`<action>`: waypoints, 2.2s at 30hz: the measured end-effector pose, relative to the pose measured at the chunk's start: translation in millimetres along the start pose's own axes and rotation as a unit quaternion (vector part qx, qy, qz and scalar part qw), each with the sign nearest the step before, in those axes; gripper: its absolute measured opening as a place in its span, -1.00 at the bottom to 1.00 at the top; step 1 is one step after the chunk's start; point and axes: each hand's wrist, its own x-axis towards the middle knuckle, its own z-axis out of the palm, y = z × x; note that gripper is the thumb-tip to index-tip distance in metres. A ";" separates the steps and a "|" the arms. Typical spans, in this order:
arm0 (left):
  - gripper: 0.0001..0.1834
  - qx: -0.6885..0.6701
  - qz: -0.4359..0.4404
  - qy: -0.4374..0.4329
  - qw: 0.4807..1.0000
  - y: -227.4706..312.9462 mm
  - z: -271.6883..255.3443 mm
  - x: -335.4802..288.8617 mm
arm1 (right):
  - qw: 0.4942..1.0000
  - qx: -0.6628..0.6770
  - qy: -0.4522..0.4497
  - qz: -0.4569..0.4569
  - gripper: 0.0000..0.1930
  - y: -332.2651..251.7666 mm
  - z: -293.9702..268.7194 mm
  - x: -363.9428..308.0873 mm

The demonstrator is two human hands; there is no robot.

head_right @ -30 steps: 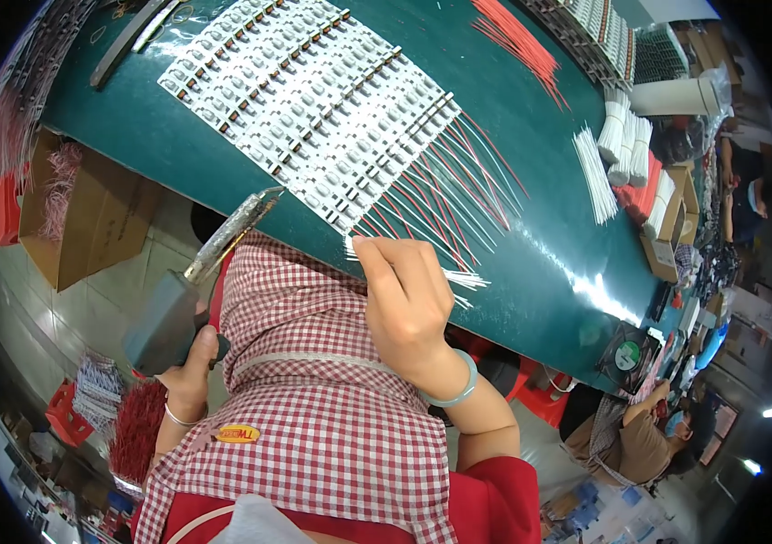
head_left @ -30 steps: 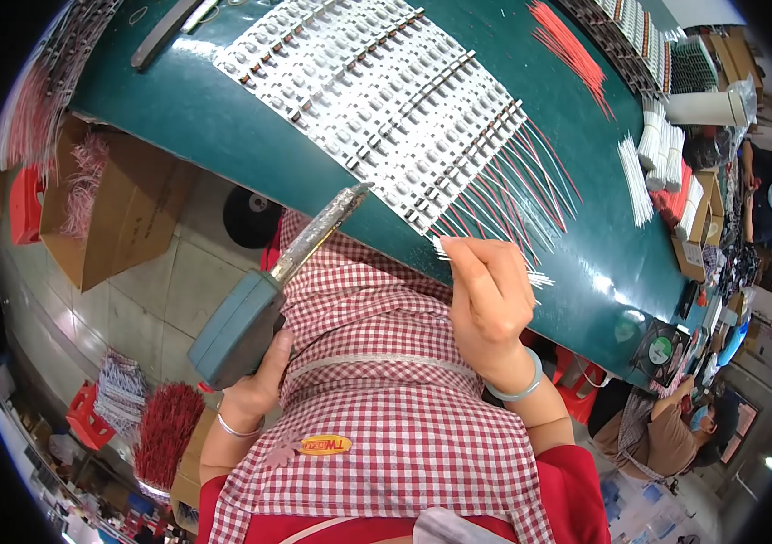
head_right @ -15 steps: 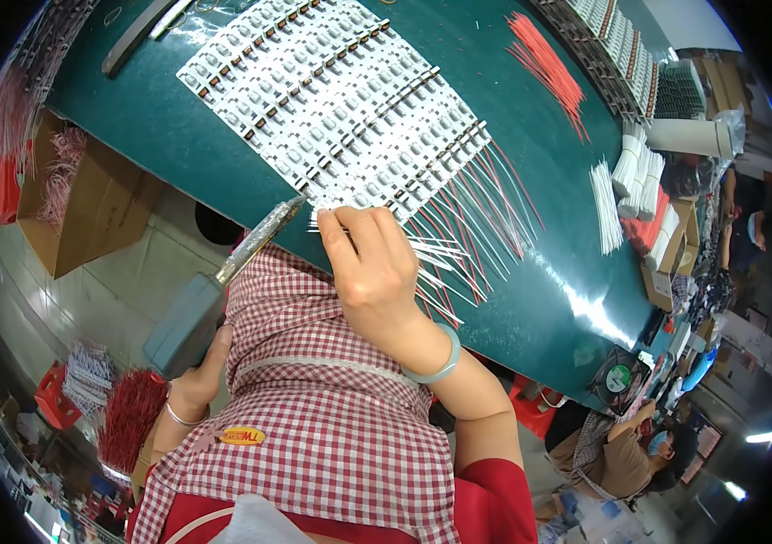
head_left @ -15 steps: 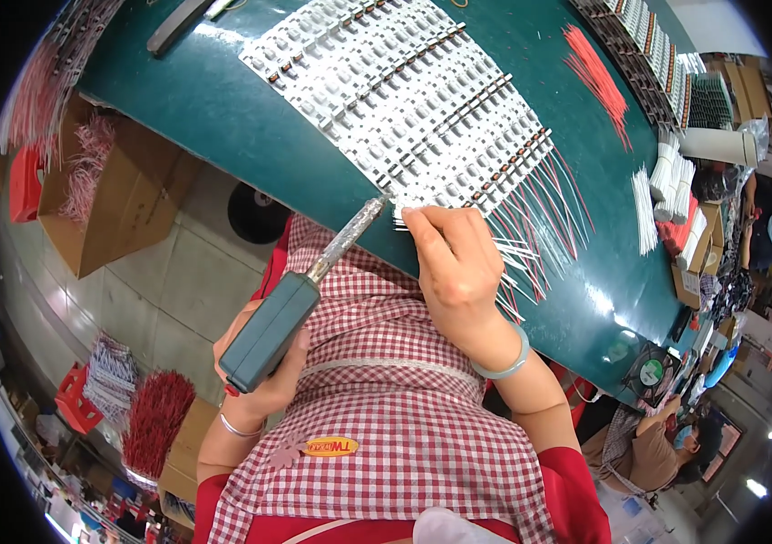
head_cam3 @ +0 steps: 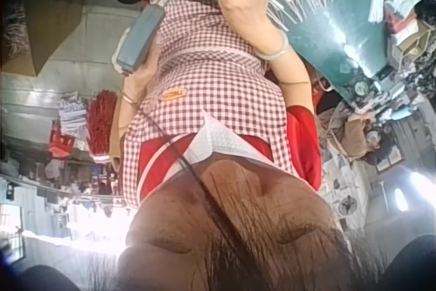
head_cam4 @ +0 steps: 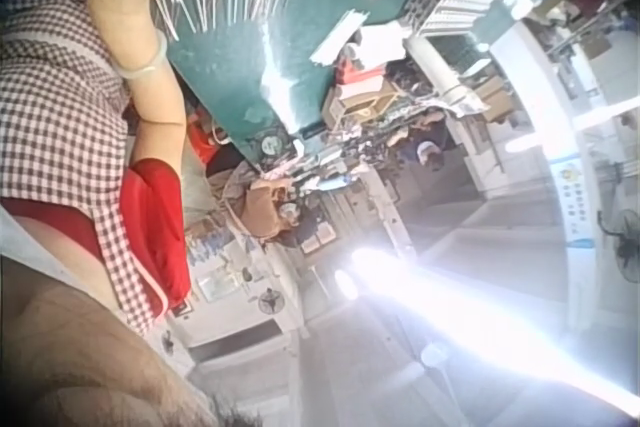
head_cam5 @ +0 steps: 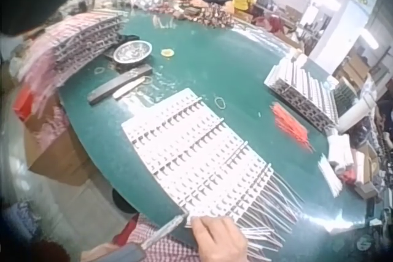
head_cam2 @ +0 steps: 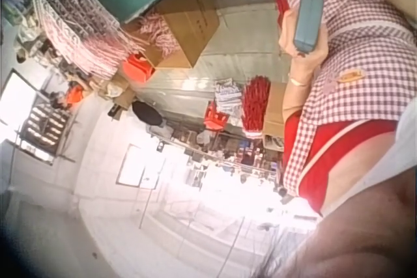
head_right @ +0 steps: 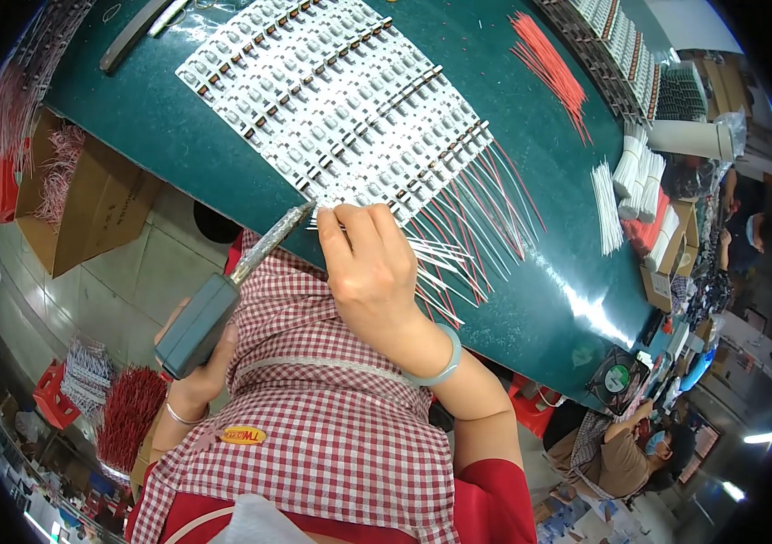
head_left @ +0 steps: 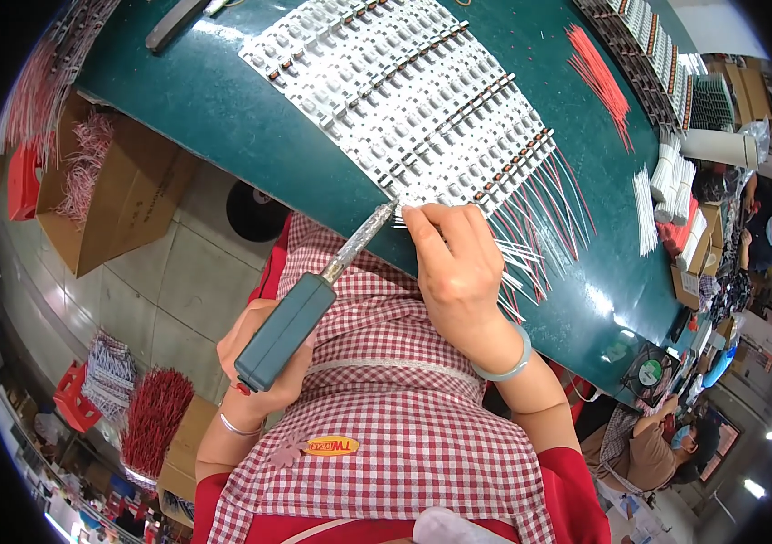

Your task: The person places an assembled panel into a box, sets a new panel on the table, and inserts individual wires into the panel slots, bonding them using a handheld heating tool.

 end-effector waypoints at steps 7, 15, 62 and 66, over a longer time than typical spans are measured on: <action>-0.81 0.004 0.002 -0.007 1.000 -2.1 -3.4 -3.5 | 1.000 -0.012 -0.006 -0.015 -0.63 -0.4 -0.5 1.5; -0.77 0.002 0.009 0.002 1.000 -3.1 -5.6 -7.6 | 1.000 -0.003 -0.015 -0.008 -0.62 -0.7 -2.0 1.6; -0.76 0.000 0.034 -0.007 0.999 -1.4 4.7 11.6 | 1.000 0.012 0.017 0.017 -0.60 18.8 -6.6 6.4; -0.73 -0.013 0.051 -0.043 0.998 -3.9 4.0 14.8 | 1.000 0.003 0.016 0.009 -0.60 22.5 -1.1 6.6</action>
